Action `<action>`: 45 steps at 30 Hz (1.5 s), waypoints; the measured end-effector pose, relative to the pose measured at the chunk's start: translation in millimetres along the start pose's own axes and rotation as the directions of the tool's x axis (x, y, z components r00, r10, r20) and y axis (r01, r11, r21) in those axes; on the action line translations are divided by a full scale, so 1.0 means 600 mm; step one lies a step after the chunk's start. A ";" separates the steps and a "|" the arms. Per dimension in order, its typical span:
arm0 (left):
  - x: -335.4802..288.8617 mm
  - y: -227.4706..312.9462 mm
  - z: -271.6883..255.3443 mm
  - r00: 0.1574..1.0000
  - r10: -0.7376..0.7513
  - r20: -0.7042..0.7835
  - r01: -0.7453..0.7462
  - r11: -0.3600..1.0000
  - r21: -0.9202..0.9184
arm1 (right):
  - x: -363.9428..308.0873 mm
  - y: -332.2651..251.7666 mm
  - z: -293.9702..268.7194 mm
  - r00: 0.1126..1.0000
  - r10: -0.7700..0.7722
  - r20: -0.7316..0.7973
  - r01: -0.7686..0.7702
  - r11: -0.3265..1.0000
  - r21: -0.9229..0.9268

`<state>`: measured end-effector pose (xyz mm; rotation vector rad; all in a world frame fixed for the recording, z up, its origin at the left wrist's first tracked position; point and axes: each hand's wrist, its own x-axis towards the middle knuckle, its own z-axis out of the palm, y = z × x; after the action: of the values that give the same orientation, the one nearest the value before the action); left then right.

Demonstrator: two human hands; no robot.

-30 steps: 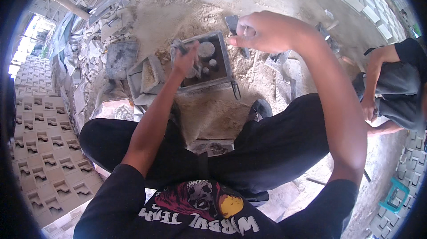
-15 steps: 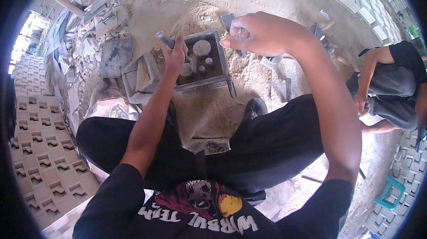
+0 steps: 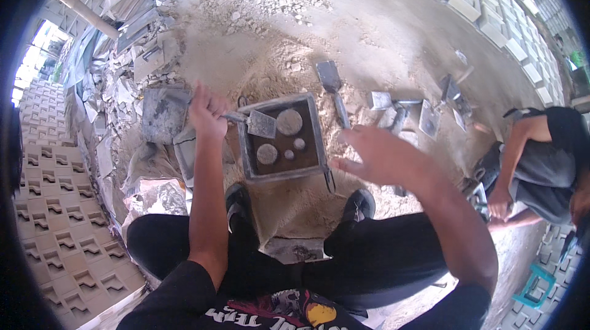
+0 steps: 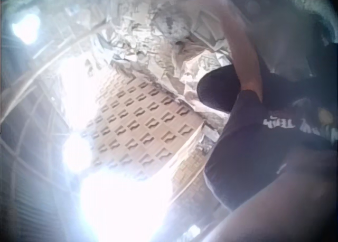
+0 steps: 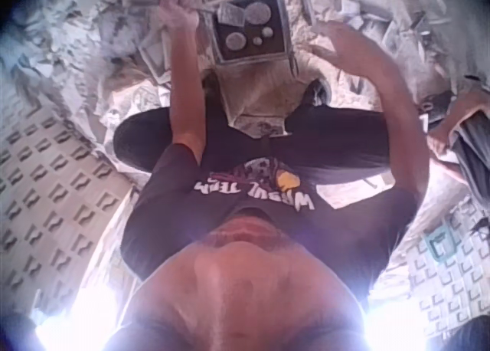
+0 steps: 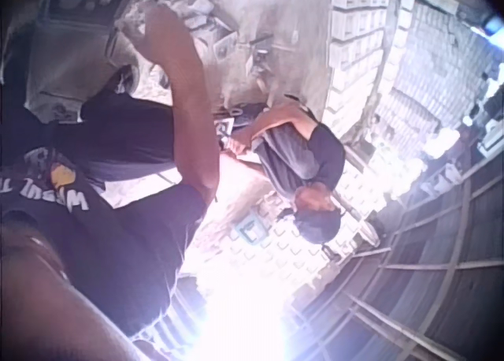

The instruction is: The person cleans and finishes decorative masonry blocks using a small metal scraper, removes a stone mold from a metal frame, and clears debris from the workspace using a small brush.

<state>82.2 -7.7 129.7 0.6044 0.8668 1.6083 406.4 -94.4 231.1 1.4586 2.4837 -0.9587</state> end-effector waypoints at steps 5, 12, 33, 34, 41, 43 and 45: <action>0.026 0.076 0.013 0.999 -0.017 -0.037 0.001 0.916 -0.401 | 0.104 -0.027 -0.030 0.961 0.001 -0.277 0.025 0.996 0.089; 0.038 0.124 0.135 0.949 -0.222 -0.224 0.108 0.897 -0.430 | 0.184 -0.037 -0.084 0.985 -0.037 -0.171 0.103 0.912 0.397; -0.027 0.766 0.569 0.928 -0.370 -0.049 0.329 0.873 -0.361 | -0.200 -0.557 -0.566 0.879 0.229 -0.417 0.049 0.828 0.559; -0.030 0.793 0.584 0.930 -0.367 -0.035 0.323 0.857 -0.401 | -0.212 -0.575 -0.599 0.889 0.224 -0.400 0.045 0.825 0.563; -0.029 0.967 0.682 0.979 -0.202 0.013 0.180 0.841 -0.511 | -0.273 -0.715 -0.744 0.786 0.145 -0.601 0.070 0.945 0.319; -0.035 1.001 0.682 0.982 -0.182 0.043 0.172 0.788 -0.592 | -0.285 -0.753 -0.768 0.794 0.148 -0.589 0.031 0.959 0.283; -0.039 1.019 0.669 0.988 -0.132 0.081 0.152 0.726 -0.671 | -0.290 -0.778 -0.802 0.814 0.127 -0.567 0.009 0.973 0.231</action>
<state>35.6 9.6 859.9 0.0300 0.2396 1.6227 221.6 -111.8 898.7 2.1737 2.7622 -0.9078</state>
